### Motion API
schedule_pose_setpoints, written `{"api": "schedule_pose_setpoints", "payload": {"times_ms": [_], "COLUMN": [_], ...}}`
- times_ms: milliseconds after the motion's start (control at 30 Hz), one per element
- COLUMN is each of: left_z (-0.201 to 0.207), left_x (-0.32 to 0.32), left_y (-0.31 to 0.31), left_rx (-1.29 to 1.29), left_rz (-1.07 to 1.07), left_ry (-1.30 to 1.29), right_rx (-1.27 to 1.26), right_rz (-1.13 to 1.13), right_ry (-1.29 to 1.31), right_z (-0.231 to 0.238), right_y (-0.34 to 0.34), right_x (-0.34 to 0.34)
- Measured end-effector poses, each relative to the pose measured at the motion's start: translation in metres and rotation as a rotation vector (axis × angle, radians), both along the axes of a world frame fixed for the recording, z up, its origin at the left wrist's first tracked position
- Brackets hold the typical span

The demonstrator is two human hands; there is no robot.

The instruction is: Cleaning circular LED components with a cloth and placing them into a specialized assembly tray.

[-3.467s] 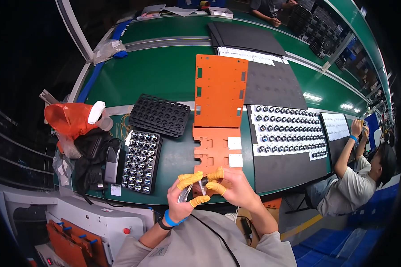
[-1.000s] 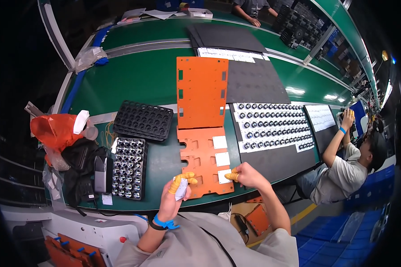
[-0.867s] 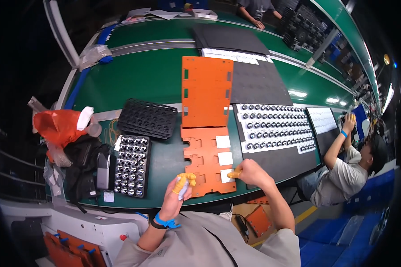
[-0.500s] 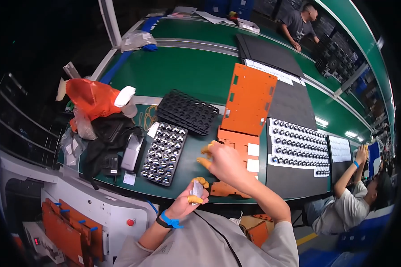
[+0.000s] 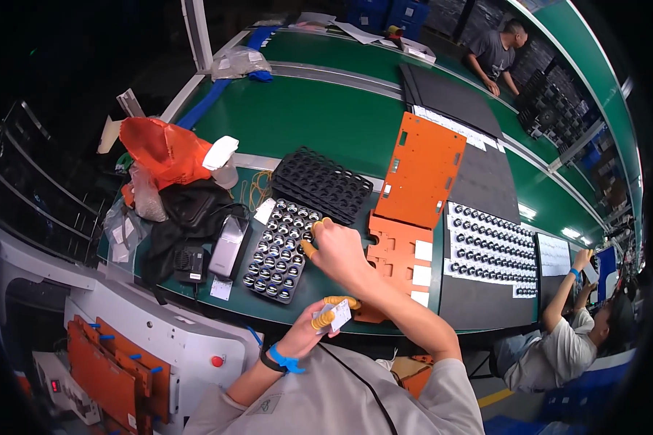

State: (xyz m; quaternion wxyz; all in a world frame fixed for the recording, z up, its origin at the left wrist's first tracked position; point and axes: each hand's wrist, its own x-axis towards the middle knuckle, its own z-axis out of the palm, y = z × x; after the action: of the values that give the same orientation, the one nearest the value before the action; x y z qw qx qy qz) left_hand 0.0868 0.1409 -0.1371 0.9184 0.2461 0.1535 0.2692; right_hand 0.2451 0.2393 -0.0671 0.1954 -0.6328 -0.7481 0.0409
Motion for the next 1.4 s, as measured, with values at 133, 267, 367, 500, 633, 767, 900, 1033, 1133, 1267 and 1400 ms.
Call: {"api": "schedule_pose_setpoints", "payload": {"times_ms": [133, 267, 367, 500, 633, 767, 900, 1033, 1133, 1267, 1400], "left_z": [0.006, 0.018, 0.037, 0.055, 0.059, 0.069, 0.068, 0.070, 0.068, 0.065, 0.048], "left_x": [0.012, 0.025, 0.035, 0.055, 0.062, 0.068, 0.074, 0.077, 0.081, 0.086, 0.088], "left_y": [0.003, 0.011, 0.017, 0.014, 0.014, 0.011, 0.010, 0.008, 0.008, 0.008, 0.004], "left_rx": [-0.078, -0.049, -0.030, 0.467, 0.844, 1.037, 1.116, 1.111, 1.167, 1.102, 0.723], "left_rz": [0.073, 0.128, 0.151, 0.471, 0.570, 0.591, 0.598, 0.541, 0.531, 0.488, 0.363], "left_ry": [-0.089, -0.171, -0.126, 0.153, 0.328, 0.486, 0.528, 0.552, 0.570, 0.542, 0.552], "right_rx": [-0.025, -0.068, -0.151, -0.229, -0.248, -0.231, -0.129, -0.225, -0.173, -0.140, 0.030], "right_rz": [-0.095, -0.070, 0.001, -0.037, -0.115, -0.142, -0.076, -0.156, -0.150, -0.171, -0.105], "right_ry": [0.292, 0.671, 0.892, 0.934, 0.961, 0.973, 0.891, 0.985, 0.997, 1.011, 0.881], "right_z": [0.021, 0.047, 0.050, 0.061, 0.063, 0.058, 0.049, 0.044, 0.035, 0.044, 0.030], "right_y": [-0.018, -0.056, -0.097, -0.130, -0.141, -0.146, -0.150, -0.153, -0.155, -0.154, -0.156], "right_x": [0.014, 0.046, 0.072, 0.084, 0.087, 0.088, 0.095, 0.098, 0.100, 0.103, 0.107]}}
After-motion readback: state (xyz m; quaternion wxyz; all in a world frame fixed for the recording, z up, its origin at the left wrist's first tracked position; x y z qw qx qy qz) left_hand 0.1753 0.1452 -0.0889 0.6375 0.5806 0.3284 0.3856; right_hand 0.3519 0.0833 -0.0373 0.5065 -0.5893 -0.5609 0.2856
